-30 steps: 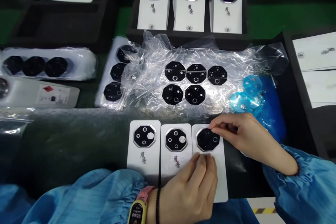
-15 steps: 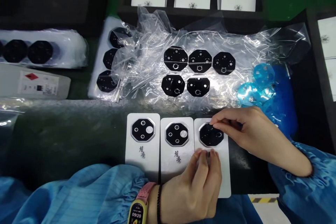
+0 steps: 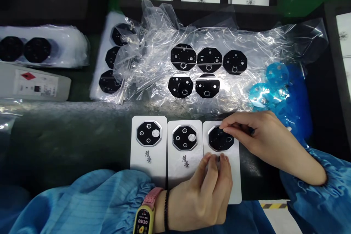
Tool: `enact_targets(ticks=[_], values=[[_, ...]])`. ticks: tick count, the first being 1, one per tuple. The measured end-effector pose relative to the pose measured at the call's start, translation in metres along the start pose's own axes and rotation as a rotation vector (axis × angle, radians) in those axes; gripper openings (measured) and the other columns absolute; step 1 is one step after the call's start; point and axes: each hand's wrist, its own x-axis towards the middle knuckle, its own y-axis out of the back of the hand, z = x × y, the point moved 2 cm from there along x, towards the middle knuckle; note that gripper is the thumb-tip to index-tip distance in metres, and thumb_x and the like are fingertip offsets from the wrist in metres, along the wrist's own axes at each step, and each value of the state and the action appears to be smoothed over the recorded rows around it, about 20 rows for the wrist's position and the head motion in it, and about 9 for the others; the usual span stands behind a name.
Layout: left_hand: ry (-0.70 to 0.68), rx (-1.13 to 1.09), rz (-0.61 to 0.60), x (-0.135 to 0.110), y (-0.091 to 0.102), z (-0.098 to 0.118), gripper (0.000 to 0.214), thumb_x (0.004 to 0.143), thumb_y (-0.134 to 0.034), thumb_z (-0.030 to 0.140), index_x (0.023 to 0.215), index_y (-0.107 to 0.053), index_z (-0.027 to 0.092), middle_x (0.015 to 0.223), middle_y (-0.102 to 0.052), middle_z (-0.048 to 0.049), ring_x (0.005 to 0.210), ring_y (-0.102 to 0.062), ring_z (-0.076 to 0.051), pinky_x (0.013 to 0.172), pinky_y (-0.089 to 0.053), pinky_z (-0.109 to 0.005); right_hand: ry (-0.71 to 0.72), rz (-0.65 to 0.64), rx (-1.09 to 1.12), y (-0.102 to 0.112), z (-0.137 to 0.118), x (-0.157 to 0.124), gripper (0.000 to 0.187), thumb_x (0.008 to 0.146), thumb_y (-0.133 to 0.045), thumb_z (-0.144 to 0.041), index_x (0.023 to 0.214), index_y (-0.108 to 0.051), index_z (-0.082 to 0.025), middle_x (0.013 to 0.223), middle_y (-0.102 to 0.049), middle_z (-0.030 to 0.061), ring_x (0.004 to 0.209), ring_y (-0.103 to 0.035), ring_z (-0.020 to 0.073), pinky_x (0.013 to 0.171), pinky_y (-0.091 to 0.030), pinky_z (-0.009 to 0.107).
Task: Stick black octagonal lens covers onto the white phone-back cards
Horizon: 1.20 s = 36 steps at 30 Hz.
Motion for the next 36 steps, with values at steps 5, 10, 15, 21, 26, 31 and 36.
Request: enact_targets(ticks=[5,10,15,21,26,31,36], values=[[0.007,0.028,-0.029,-0.0012,0.0002,-0.0008,0.031,0.086,-0.054,0.02,0.106,-0.066,0.0,0.099,-0.071,-0.0106,0.079,-0.068,-0.021,0.073,-0.06,-0.028,-0.004,0.008,-0.026,0.0007,-0.0005,-0.0013,0.018,0.083,-0.055,-0.008,0.075,-0.066,-0.02,0.071,-0.072,-0.0019,0.053,-0.061,0.0099,0.048,-0.047,0.021],[0.014,0.031,-0.035,-0.0012,-0.0008,0.0002,0.035,0.085,-0.058,0.026,0.106,-0.066,0.0,0.1,-0.07,-0.0104,0.079,-0.068,-0.021,0.073,-0.06,-0.028,0.018,0.022,-0.029,0.0,-0.0009,-0.0016,0.018,0.083,-0.057,-0.007,0.075,-0.066,-0.02,0.07,-0.072,-0.0025,0.053,-0.062,0.0095,0.047,-0.046,0.02],[0.003,0.044,-0.039,-0.0014,-0.0004,0.0006,0.035,0.085,-0.06,0.028,0.106,-0.067,0.002,0.1,-0.07,-0.0097,0.08,-0.067,-0.021,0.074,-0.06,-0.028,0.021,0.035,-0.021,0.0005,-0.0006,-0.0022,0.018,0.082,-0.058,-0.005,0.075,-0.066,-0.019,0.07,-0.072,-0.0028,0.054,-0.062,0.0091,0.046,-0.045,0.018],[0.01,0.037,-0.032,-0.0009,0.0004,-0.0003,0.033,0.085,-0.059,0.027,0.105,-0.067,0.002,0.1,-0.071,-0.0095,0.08,-0.067,-0.02,0.074,-0.06,-0.028,0.045,0.052,-0.023,-0.0001,0.0001,-0.0016,0.018,0.081,-0.059,-0.003,0.075,-0.066,-0.018,0.068,-0.071,-0.0034,0.053,-0.061,0.0076,0.046,-0.044,0.017],[0.002,0.028,-0.019,-0.0002,-0.001,-0.0006,0.035,0.085,-0.058,0.028,0.105,-0.067,0.001,0.099,-0.071,-0.0097,0.079,-0.068,-0.021,0.073,-0.06,-0.028,0.05,0.047,-0.026,-0.0003,0.0003,-0.0025,0.016,0.082,-0.06,-0.003,0.075,-0.065,-0.017,0.071,-0.071,-0.003,0.056,-0.063,0.0074,0.045,-0.043,0.016],[0.001,0.023,-0.002,-0.0009,-0.0031,-0.0008,0.036,0.084,-0.059,0.026,0.106,-0.066,-0.001,0.098,-0.071,-0.01,0.078,-0.069,-0.022,0.072,-0.061,-0.028,0.048,0.041,-0.026,-0.0005,0.0008,-0.0039,0.015,0.083,-0.06,-0.004,0.077,-0.066,-0.016,0.073,-0.072,-0.0024,0.059,-0.064,0.0071,0.046,-0.043,0.016],[0.007,0.002,-0.008,-0.0008,-0.0013,-0.0012,0.032,0.083,-0.059,0.023,0.103,-0.066,-0.002,0.101,-0.071,-0.0112,0.076,-0.069,-0.022,0.071,-0.061,-0.028,0.064,0.053,-0.036,-0.001,0.0005,-0.0042,0.015,0.083,-0.059,-0.004,0.076,-0.065,-0.016,0.073,-0.072,-0.0024,0.06,-0.064,0.0067,0.047,-0.044,0.015]])
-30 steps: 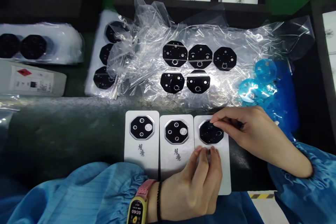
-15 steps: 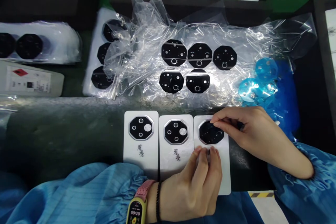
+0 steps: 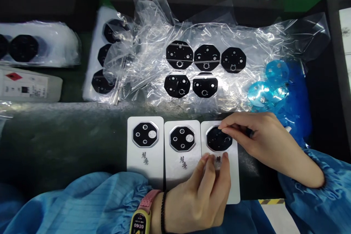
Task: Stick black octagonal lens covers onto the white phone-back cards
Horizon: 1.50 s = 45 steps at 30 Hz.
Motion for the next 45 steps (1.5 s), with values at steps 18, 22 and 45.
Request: enact_targets(ticks=[18,22,45], values=[[-0.014,0.031,-0.037,-0.003,0.001,0.001,0.032,0.085,-0.049,0.015,0.106,-0.064,-0.004,0.1,-0.071,-0.0141,0.08,-0.068,-0.021,0.078,-0.058,-0.03,0.117,0.1,-0.108,-0.005,0.001,-0.005,0.017,0.087,-0.055,-0.007,0.079,-0.066,-0.017,0.08,-0.068,0.0024,0.071,-0.065,0.0126,0.061,-0.054,0.022],[-0.022,0.026,-0.059,-0.003,-0.001,0.003,0.034,0.087,-0.049,0.017,0.109,-0.063,-0.005,0.102,-0.07,-0.0148,0.082,-0.067,-0.021,0.08,-0.057,-0.031,0.132,0.109,-0.153,-0.007,0.002,-0.006,0.018,0.088,-0.054,-0.007,0.079,-0.066,-0.016,0.079,-0.066,0.0026,0.068,-0.063,0.012,0.058,-0.053,0.022],[0.021,-0.053,-0.083,-0.001,-0.004,0.0,0.033,0.087,-0.041,0.015,0.108,-0.063,0.0,0.102,-0.066,-0.0138,0.09,-0.06,-0.024,0.111,-0.027,-0.059,0.198,0.115,-0.412,-0.014,-0.009,-0.016,0.029,0.083,-0.042,0.001,0.073,-0.065,-0.014,0.073,-0.062,0.0063,0.063,-0.057,0.0144,0.045,-0.045,0.025]])
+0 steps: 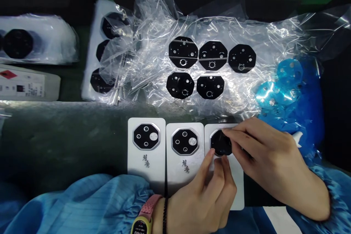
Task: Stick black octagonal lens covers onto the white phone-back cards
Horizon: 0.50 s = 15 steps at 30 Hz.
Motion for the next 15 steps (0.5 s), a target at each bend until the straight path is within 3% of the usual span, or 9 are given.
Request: enact_targets(ticks=[7,15], values=[[0.004,-0.001,0.008,-0.0012,-0.0013,-0.0007,0.035,0.087,-0.038,0.013,0.109,-0.063,0.002,0.102,-0.066,-0.0123,0.09,-0.06,-0.024,0.098,-0.042,-0.052,0.01,0.018,-0.018,0.0006,-0.0034,0.0013,0.026,0.084,-0.045,0.001,0.074,-0.066,-0.012,0.07,-0.062,0.0065,0.06,-0.057,0.0152,0.043,-0.042,0.026],[0.022,-0.037,-0.012,-0.0004,-0.0024,-0.0019,0.032,0.086,-0.041,0.016,0.105,-0.064,0.005,0.101,-0.065,-0.012,0.09,-0.059,-0.025,0.108,-0.03,-0.06,0.042,0.017,-0.065,0.0005,-0.0047,0.0001,0.023,0.086,-0.047,-0.002,0.09,-0.068,-0.008,0.072,-0.064,0.0076,0.063,-0.059,0.0166,0.048,-0.049,0.028]])
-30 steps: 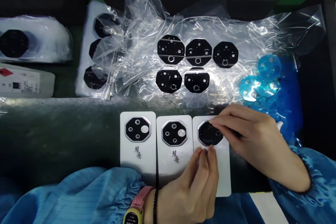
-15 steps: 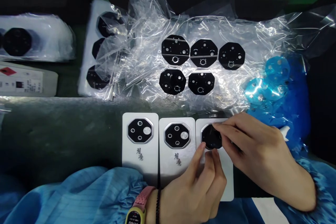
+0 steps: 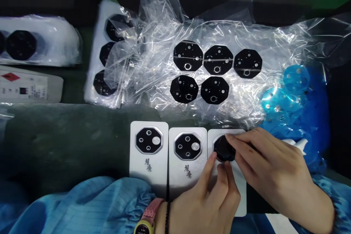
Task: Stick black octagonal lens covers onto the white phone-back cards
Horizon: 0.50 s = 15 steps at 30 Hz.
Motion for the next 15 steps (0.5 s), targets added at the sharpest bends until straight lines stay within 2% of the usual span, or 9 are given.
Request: enact_targets(ticks=[7,15], values=[[0.022,-0.055,0.011,-0.0014,-0.0012,0.002,0.03,0.085,-0.041,0.015,0.102,-0.064,0.005,0.101,-0.064,-0.0134,0.093,-0.059,-0.027,0.11,-0.022,-0.064,0.037,-0.02,0.005,0.0011,-0.0029,0.0003,0.021,0.085,-0.049,-0.001,0.095,-0.068,-0.001,0.075,-0.064,0.0116,0.064,-0.059,0.0193,0.051,-0.05,0.031],[0.016,-0.032,-0.003,0.0,-0.004,0.0032,0.028,0.084,-0.044,0.021,0.098,-0.063,0.007,0.099,-0.065,-0.0127,0.092,-0.059,-0.027,0.112,-0.014,-0.067,0.068,-0.004,-0.072,0.0038,-0.0054,0.0024,0.027,0.088,-0.042,-0.003,0.096,-0.068,-0.001,0.073,-0.065,0.0104,0.065,-0.058,0.0198,0.052,-0.05,0.032]])
